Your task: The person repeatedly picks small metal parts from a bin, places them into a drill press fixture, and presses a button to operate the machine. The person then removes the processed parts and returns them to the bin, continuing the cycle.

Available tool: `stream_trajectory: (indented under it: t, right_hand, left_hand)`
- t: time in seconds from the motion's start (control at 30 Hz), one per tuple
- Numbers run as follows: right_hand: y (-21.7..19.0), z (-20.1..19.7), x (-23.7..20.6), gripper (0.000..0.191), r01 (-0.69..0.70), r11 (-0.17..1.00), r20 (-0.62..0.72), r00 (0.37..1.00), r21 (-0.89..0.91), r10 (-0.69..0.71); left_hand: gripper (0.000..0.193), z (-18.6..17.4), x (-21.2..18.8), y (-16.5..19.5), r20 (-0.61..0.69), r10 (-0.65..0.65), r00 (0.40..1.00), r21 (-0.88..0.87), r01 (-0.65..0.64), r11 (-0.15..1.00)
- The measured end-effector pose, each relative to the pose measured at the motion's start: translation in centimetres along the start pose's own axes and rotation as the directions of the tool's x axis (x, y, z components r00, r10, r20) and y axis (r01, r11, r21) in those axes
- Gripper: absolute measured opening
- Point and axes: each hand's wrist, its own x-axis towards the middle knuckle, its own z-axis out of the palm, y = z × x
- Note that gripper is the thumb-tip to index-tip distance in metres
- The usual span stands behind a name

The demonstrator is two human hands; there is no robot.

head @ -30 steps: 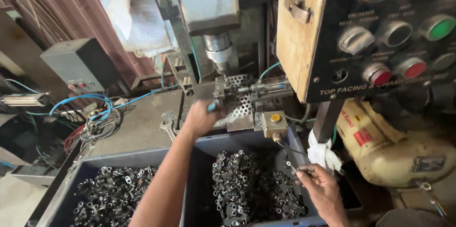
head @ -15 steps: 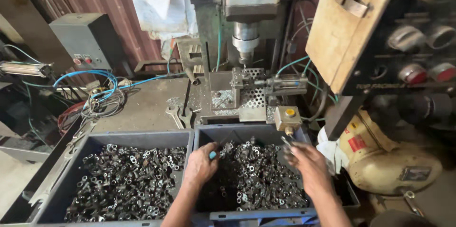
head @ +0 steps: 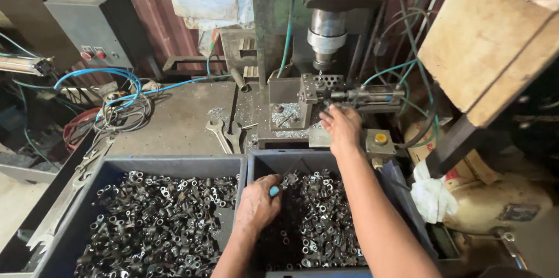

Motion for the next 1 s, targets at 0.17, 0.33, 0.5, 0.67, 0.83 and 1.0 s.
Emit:
stream_trajectory:
  t: [0.17,0.33,0.5,0.67,0.83,1.0]
  right_hand:
    - [1.7,-0.3,2.9,0.016,0.011,0.999,0.024,1.0,0.051,-0.012]
    - [2.4,-0.4,3.3,0.016,-0.011,0.997,-0.011,1.0,0.078,0.012]
    - [3.2,-0.6,3.6,0.017,-0.023,0.979,-0.126,0.991,0.202,0.049]
    - [3.2,-0.1,4.3,0.018,-0.019,0.967,-0.079,0.996,0.255,0.04]
    - [1.8,0.7,3.6,0.019,-0.014,0.988,-0.071,0.997,0.153,0.025]
    - [-1.4,0.9,1.5,0.03,-0.062,0.99,0.091,0.993,-0.129,0.074]
  left_hand:
    - [0.025,-0.1,-0.2,0.3,0.006,-0.055,0.998,-0.034,0.055,0.998]
    - [0.027,-0.2,-0.2,0.4,-0.003,-0.023,1.0,-0.037,0.023,0.999]
    - [0.025,-0.4,-0.1,0.8,0.018,-0.055,0.998,-0.048,0.056,0.997]
    - [0.027,-0.7,0.0,1.1,0.016,-0.042,0.999,-0.044,0.043,0.998]
    - [0.026,-0.9,0.0,1.2,0.044,-0.105,0.994,-0.045,0.106,0.993]
    - [0.025,-0.6,0.1,1.2,0.011,-0.076,0.997,-0.068,0.077,0.995]
